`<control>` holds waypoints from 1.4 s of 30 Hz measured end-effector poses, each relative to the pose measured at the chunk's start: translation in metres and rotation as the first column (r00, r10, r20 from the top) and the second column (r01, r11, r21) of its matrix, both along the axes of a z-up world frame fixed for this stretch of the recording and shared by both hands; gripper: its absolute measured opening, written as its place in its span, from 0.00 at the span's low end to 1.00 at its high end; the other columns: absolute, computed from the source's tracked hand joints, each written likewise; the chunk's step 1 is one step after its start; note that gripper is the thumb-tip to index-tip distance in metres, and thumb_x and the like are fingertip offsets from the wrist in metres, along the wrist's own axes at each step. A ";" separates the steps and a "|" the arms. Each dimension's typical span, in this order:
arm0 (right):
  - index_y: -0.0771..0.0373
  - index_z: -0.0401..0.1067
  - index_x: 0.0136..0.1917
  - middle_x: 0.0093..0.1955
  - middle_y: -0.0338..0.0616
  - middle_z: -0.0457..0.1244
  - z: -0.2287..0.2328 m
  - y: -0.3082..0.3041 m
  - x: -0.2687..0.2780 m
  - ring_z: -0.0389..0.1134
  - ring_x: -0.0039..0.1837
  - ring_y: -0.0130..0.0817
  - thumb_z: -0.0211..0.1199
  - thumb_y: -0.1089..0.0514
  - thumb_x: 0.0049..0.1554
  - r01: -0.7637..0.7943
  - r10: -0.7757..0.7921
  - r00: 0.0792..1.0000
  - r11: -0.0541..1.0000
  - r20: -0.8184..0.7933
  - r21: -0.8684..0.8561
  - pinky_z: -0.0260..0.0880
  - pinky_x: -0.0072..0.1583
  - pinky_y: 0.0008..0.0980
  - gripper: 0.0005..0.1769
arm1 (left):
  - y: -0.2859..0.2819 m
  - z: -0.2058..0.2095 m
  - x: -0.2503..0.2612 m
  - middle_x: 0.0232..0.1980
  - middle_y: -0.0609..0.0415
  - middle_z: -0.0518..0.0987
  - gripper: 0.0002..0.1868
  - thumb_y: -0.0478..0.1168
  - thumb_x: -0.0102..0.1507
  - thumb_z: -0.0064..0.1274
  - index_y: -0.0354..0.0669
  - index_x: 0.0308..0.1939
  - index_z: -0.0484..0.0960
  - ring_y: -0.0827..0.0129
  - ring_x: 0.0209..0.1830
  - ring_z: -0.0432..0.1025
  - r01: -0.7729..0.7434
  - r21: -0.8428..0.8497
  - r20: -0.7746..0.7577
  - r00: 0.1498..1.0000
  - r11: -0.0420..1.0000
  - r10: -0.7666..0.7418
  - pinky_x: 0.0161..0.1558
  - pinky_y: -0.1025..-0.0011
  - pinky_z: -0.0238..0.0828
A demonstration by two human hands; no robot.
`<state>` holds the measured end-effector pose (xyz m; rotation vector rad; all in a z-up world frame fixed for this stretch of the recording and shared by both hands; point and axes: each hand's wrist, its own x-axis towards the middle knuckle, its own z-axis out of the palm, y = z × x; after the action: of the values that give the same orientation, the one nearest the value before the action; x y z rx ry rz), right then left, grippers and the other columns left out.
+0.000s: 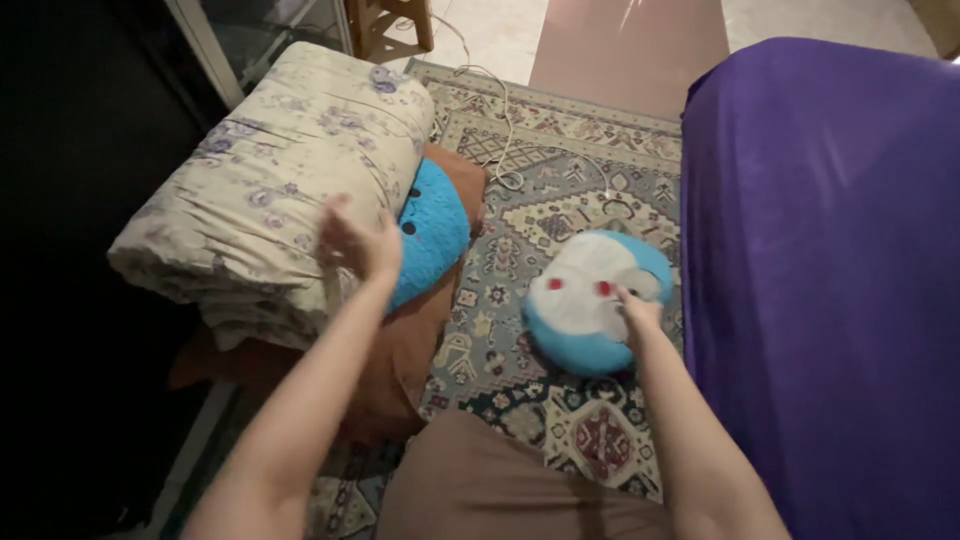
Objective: Cleaning and dusting various pillows and cushions using a stick tool.
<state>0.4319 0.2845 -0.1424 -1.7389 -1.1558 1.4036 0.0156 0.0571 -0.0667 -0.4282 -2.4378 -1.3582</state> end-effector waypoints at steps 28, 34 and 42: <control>0.58 0.66 0.74 0.69 0.50 0.66 0.040 -0.263 -0.362 0.69 0.65 0.49 0.60 0.17 0.45 -0.753 0.239 0.553 0.553 -0.799 -0.356 0.65 0.65 0.52 0.57 | -0.128 0.003 -0.048 0.55 0.36 0.82 0.45 0.55 0.48 0.69 0.19 0.56 0.76 0.53 0.48 0.79 -0.404 0.581 0.778 0.531 0.706 -0.336 0.47 0.59 0.78; 0.60 0.69 0.72 0.69 0.51 0.66 0.072 -0.242 -0.328 0.69 0.65 0.48 0.64 0.24 0.50 -0.772 0.269 0.484 0.580 -0.833 -0.262 0.68 0.67 0.50 0.49 | -0.093 -0.012 -0.028 0.56 0.42 0.81 0.44 0.55 0.50 0.71 0.18 0.55 0.77 0.63 0.52 0.79 -0.337 0.570 0.730 0.626 0.749 -0.275 0.53 0.67 0.78; 0.67 0.68 0.68 0.59 0.57 0.69 0.136 -0.136 -0.260 0.71 0.55 0.49 0.68 0.36 0.54 -0.682 0.448 0.480 0.732 -0.754 0.000 0.75 0.57 0.48 0.40 | -0.001 0.029 0.057 0.61 0.46 0.81 0.41 0.61 0.55 0.65 0.30 0.59 0.80 0.60 0.57 0.76 -0.387 0.664 0.739 0.466 0.640 -0.486 0.58 0.61 0.75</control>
<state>0.1722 0.1490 -0.0060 -0.7264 -1.1198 2.5018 0.0730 0.0559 -0.0378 0.6614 -1.9619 -3.0635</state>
